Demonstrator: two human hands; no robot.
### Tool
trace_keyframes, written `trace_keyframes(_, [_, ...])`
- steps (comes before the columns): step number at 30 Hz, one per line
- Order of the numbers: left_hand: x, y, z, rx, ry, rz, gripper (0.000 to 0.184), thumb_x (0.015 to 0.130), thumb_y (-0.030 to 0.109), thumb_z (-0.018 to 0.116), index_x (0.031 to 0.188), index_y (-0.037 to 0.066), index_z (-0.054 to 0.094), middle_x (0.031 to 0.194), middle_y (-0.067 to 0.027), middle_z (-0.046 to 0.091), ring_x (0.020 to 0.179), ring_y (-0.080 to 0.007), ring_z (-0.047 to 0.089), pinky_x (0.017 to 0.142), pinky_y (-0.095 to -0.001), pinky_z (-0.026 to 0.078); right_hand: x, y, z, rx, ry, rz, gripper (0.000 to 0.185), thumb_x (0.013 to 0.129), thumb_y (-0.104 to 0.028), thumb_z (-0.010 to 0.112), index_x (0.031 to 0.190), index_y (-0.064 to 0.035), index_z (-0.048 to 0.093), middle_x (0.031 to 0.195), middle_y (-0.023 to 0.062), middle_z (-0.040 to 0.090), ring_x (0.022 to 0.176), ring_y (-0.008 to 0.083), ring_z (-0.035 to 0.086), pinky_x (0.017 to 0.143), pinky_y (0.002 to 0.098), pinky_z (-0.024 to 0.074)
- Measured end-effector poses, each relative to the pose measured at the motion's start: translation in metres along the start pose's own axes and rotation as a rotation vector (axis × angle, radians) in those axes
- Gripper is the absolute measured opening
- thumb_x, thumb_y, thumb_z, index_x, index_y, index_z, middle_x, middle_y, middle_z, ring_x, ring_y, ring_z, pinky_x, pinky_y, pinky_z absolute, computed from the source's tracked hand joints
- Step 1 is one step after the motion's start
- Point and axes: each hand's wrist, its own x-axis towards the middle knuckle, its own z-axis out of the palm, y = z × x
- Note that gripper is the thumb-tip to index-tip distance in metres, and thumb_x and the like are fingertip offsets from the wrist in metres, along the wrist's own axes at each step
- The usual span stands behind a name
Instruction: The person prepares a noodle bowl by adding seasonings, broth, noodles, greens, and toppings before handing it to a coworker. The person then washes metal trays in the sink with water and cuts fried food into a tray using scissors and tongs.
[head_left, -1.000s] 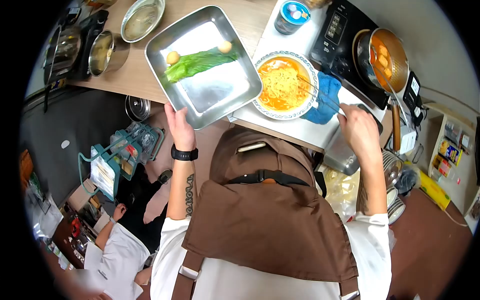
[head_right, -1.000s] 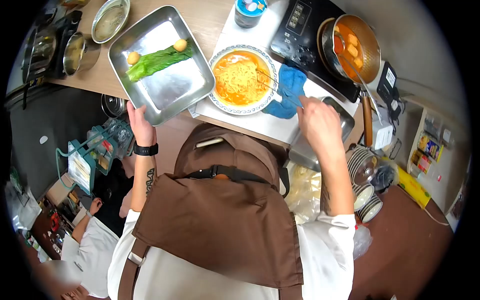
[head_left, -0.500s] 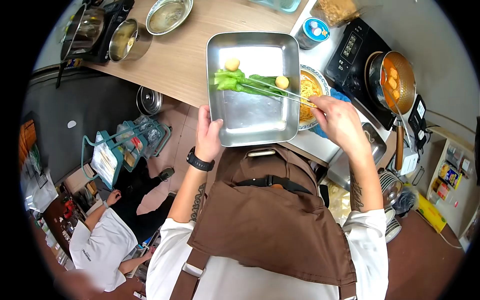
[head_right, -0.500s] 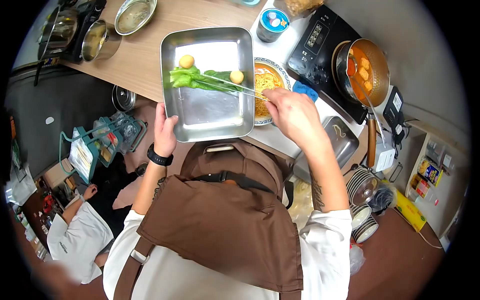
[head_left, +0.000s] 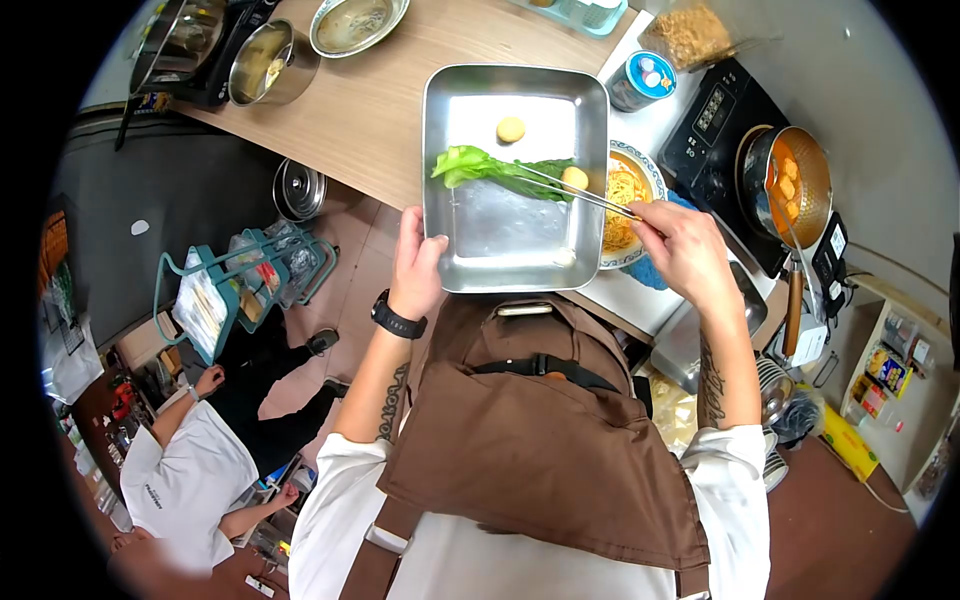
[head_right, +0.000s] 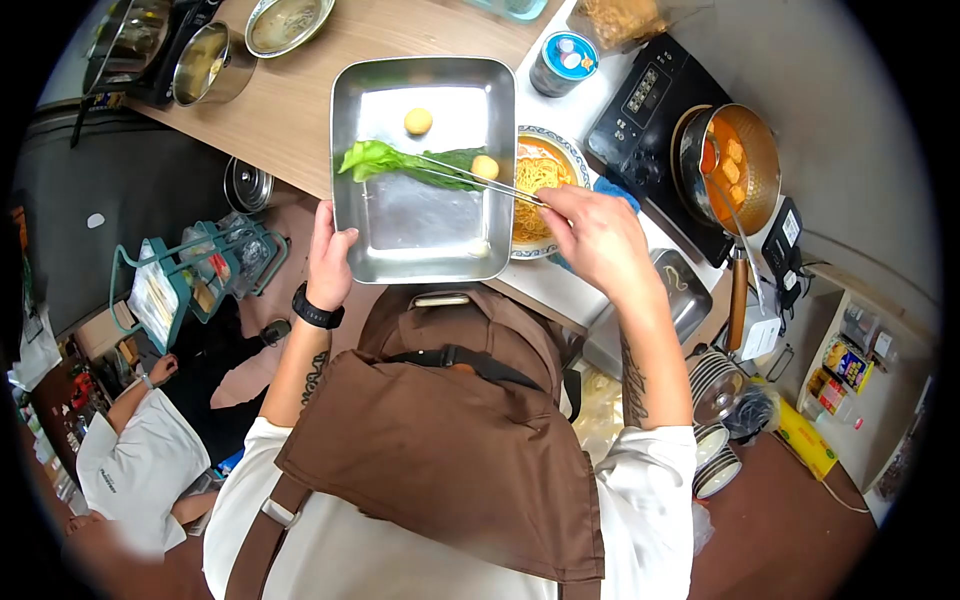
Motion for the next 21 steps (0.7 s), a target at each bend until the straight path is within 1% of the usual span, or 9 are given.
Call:
trace_keyframes(5, [0.005,-0.008,-0.017,-0.055,0.069,0.011,0.030,0.089,0.007,0.049,0.118,0.001,0.048,0.108,-0.0058,0.054,0.101,-0.0129,0.048,0.093,-0.0283,0.041,-0.019,-0.010,-0.030,0.070,0.103,-0.015,0.019,0.086,-0.011,0.071,0.103,-0.0051,0.073,0.084,0.0124,0.070,0.071,0.0321,0.067,0.065,0.0394,0.0533])
trace_keyframes(6, [0.007,-0.010,-0.023,-0.056,0.075,0.015,0.027,0.089,0.007,0.049,0.116,0.002,0.048,0.106,-0.0045,0.053,0.099,-0.0121,0.047,0.093,-0.0274,0.041,-0.025,-0.010,-0.039,0.058,0.106,-0.020,0.018,0.085,-0.009,0.071,0.103,-0.0046,0.072,0.077,0.0112,0.066,0.065,0.0290,0.064,0.060,0.0369,0.0502])
trace_keyframes(9, [0.010,-0.006,-0.032,-0.063,0.126,0.033,0.025,0.089,0.004,0.048,0.114,0.003,0.048,0.104,-0.0033,0.053,0.097,-0.0104,0.047,0.091,-0.0256,0.040,-0.050,-0.012,-0.064,0.000,0.081,0.064,0.018,0.084,-0.007,0.071,0.102,-0.0042,0.072,0.072,0.0100,0.061,0.059,0.0262,0.059,0.057,0.0348,0.0473])
trace_keyframes(10, [0.012,-0.010,-0.036,-0.068,0.148,0.040,0.025,0.089,0.003,0.047,0.115,0.002,0.048,0.104,-0.0030,0.053,0.097,-0.0101,0.047,0.091,-0.0252,0.040,-0.059,-0.008,-0.066,-0.021,0.130,0.042,0.019,0.083,-0.005,0.072,0.102,-0.0043,0.072,0.070,0.0089,0.058,0.056,0.0242,0.055,0.055,0.0334,0.0453])
trace_keyframes(11, [0.013,-0.011,-0.040,-0.042,0.147,0.045,0.025,0.090,0.003,0.046,0.115,0.002,0.049,0.103,-0.0034,0.053,0.097,-0.0107,0.048,0.091,-0.0257,0.039,-0.068,-0.005,-0.070,-0.041,0.139,0.055,0.020,0.082,-0.004,0.072,0.102,-0.0051,0.072,0.070,0.0090,0.059,0.057,0.0267,0.056,0.056,0.0346,0.0459])
trace_keyframes(13, [0.015,-0.018,-0.049,0.008,0.157,0.051,0.025,0.091,0.006,0.046,0.115,0.001,0.049,0.106,-0.0047,0.053,0.099,-0.0124,0.048,0.094,-0.0268,0.039,-0.079,0.003,-0.073,-0.137,0.127,0.091,0.017,0.084,-0.006,0.071,0.101,-0.0058,0.071,0.072,0.0101,0.059,0.060,0.0290,0.059,0.057,0.0365,0.0469])
trace_keyframes(16, [0.018,-0.023,-0.053,0.006,0.196,0.043,0.026,0.092,0.008,0.046,0.116,0.001,0.050,0.109,-0.0063,0.055,0.102,-0.0142,0.049,0.097,-0.0276,0.038,-0.083,0.032,-0.059,-0.286,0.029,0.115,0.016,0.088,-0.012,0.068,0.103,-0.0076,0.070,0.078,0.0108,0.061,0.068,0.0298,0.064,0.060,0.0382,0.0494])
trace_keyframes(19, [0.020,-0.027,-0.054,-0.032,0.211,0.028,0.027,0.092,0.009,0.046,0.117,0.000,0.051,0.113,-0.0072,0.055,0.104,-0.0151,0.049,0.098,-0.0277,0.037,-0.070,0.058,-0.028,-0.449,0.077,0.083,0.019,0.090,-0.017,0.066,0.108,-0.0102,0.067,0.083,0.0100,0.062,0.074,0.0280,0.066,0.063,0.0393,0.0515])
trace_keyframes(21, [0.021,-0.030,-0.055,-0.036,0.219,0.027,0.028,0.092,0.008,0.046,0.118,0.000,0.051,0.113,-0.0073,0.056,0.104,-0.0151,0.049,0.098,-0.0275,0.037,-0.060,0.072,-0.004,-0.510,0.094,0.099,0.022,0.091,-0.017,0.065,0.112,-0.0113,0.066,0.083,0.0087,0.062,0.075,0.0274,0.066,0.063,0.0396,0.0524])
